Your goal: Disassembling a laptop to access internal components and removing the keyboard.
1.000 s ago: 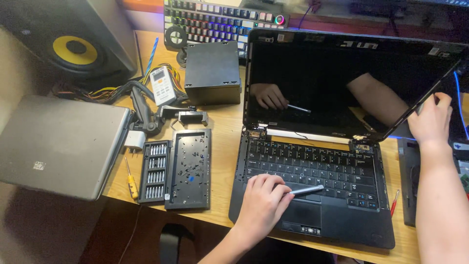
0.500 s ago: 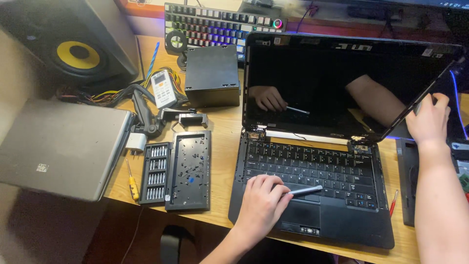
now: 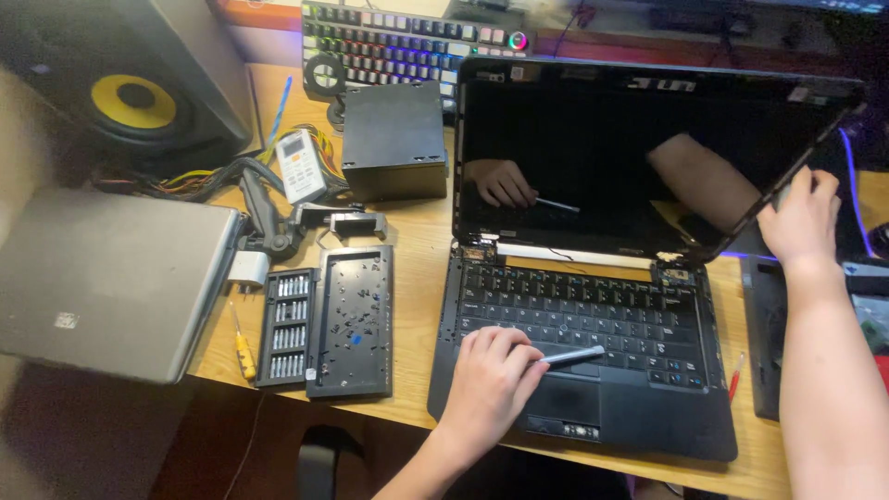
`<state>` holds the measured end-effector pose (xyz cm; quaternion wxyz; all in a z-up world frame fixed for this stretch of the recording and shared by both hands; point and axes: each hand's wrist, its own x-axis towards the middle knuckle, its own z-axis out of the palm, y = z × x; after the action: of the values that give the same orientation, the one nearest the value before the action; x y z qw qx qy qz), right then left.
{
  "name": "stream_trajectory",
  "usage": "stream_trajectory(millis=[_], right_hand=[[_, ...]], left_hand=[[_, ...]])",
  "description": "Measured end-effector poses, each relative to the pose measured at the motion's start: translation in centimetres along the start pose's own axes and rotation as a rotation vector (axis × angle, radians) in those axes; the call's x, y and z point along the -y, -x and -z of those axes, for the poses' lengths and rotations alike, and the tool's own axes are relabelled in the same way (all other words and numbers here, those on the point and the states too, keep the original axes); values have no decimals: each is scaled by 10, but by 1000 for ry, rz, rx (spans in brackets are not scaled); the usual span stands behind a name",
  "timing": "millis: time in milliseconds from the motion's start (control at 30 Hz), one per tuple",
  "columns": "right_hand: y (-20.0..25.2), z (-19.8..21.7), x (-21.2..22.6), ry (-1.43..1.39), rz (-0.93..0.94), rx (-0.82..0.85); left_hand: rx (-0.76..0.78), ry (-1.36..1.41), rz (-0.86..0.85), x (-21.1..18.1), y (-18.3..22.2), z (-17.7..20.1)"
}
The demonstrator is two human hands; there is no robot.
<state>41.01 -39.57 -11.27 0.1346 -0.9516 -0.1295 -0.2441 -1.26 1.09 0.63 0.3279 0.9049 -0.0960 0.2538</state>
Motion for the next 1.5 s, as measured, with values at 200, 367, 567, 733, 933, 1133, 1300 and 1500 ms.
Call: stream_trajectory(millis=[200,367,567,733,933,1133,1300,1500], right_hand=[[-29,64,-9,-176,101,-163],[9,155,69,-583,133,-310],[143,249,275,-626,664,397],[189,222,270,-486,662,483],[150,196,222,-491,-18,328],[145,159,206,-299,-7,288],[149,160,206,-404,-132,346],[145,158,208,-498,-219,298]], left_hand=[[-61,44,45,6,0,-8],[-84,104,109,5,-1,-10],[-61,176,7,-20,-10,-16],[64,188,-103,-20,-12,-23],[75,-227,-189,6,-47,-29],[138,-558,-17,49,-73,-29],[94,-496,48,64,-62,-28],[28,-400,70,69,-63,-27]])
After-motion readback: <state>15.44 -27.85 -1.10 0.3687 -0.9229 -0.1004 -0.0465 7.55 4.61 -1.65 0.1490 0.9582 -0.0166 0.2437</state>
